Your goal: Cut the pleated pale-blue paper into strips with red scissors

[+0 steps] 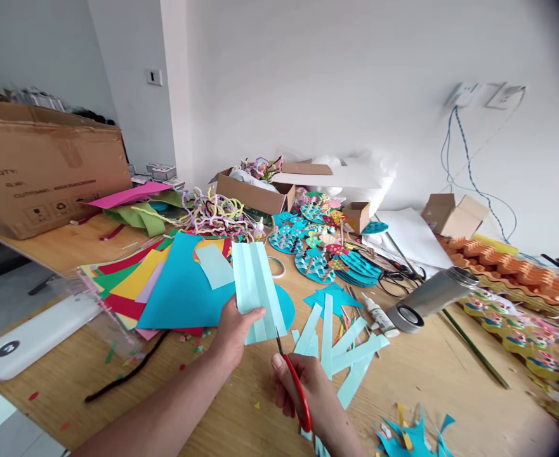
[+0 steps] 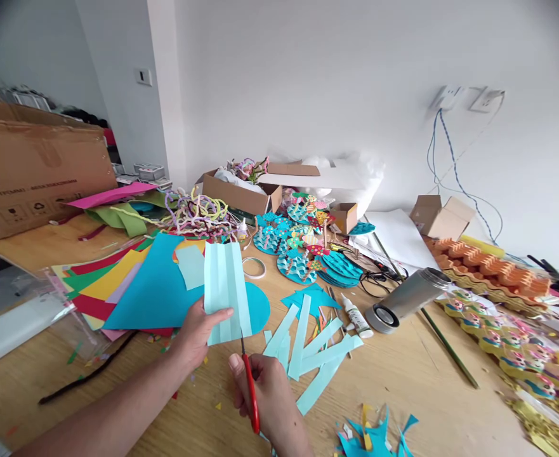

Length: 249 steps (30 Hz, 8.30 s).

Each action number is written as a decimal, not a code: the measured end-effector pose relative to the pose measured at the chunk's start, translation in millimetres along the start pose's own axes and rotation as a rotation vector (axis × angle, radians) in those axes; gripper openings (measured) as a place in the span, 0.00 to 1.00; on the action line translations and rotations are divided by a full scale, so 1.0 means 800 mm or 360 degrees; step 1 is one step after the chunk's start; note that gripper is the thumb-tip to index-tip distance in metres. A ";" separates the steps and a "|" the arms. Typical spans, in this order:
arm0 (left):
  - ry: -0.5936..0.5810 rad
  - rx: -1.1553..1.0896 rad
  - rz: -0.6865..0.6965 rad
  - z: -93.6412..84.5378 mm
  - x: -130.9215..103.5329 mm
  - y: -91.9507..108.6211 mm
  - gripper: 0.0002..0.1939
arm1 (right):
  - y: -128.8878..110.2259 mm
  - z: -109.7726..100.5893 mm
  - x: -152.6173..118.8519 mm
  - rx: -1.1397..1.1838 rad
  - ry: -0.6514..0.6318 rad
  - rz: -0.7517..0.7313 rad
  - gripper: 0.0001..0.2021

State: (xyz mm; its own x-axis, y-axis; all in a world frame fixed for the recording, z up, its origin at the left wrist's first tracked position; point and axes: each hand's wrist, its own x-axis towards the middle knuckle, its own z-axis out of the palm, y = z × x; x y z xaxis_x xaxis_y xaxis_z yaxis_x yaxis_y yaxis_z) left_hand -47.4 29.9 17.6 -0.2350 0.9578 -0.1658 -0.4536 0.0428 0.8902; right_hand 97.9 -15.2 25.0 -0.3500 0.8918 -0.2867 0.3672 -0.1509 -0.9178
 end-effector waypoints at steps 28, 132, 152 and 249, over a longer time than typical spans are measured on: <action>0.0025 0.0029 0.0028 0.001 0.002 -0.006 0.19 | 0.009 0.005 0.007 0.0071 0.0005 0.0084 0.25; -0.0102 0.0102 -0.0020 0.002 -0.004 -0.008 0.18 | 0.000 0.011 0.006 0.0072 0.0140 0.0153 0.24; -0.0149 0.0139 -0.0069 0.002 -0.005 -0.010 0.19 | -0.001 0.012 0.004 0.0096 0.0116 0.0103 0.24; -0.0225 0.0174 -0.0278 0.007 -0.015 -0.015 0.18 | 0.010 0.013 0.014 0.0300 0.0254 0.0250 0.27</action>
State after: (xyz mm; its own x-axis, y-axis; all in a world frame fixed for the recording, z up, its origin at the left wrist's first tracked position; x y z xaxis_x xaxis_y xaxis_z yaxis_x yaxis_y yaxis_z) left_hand -34.5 19.2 11.2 -0.0350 0.9630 -0.2672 -0.3793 0.2346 0.8951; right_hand 87.7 -10.7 11.5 -0.1560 0.9048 -0.3962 0.2345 -0.3558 -0.9047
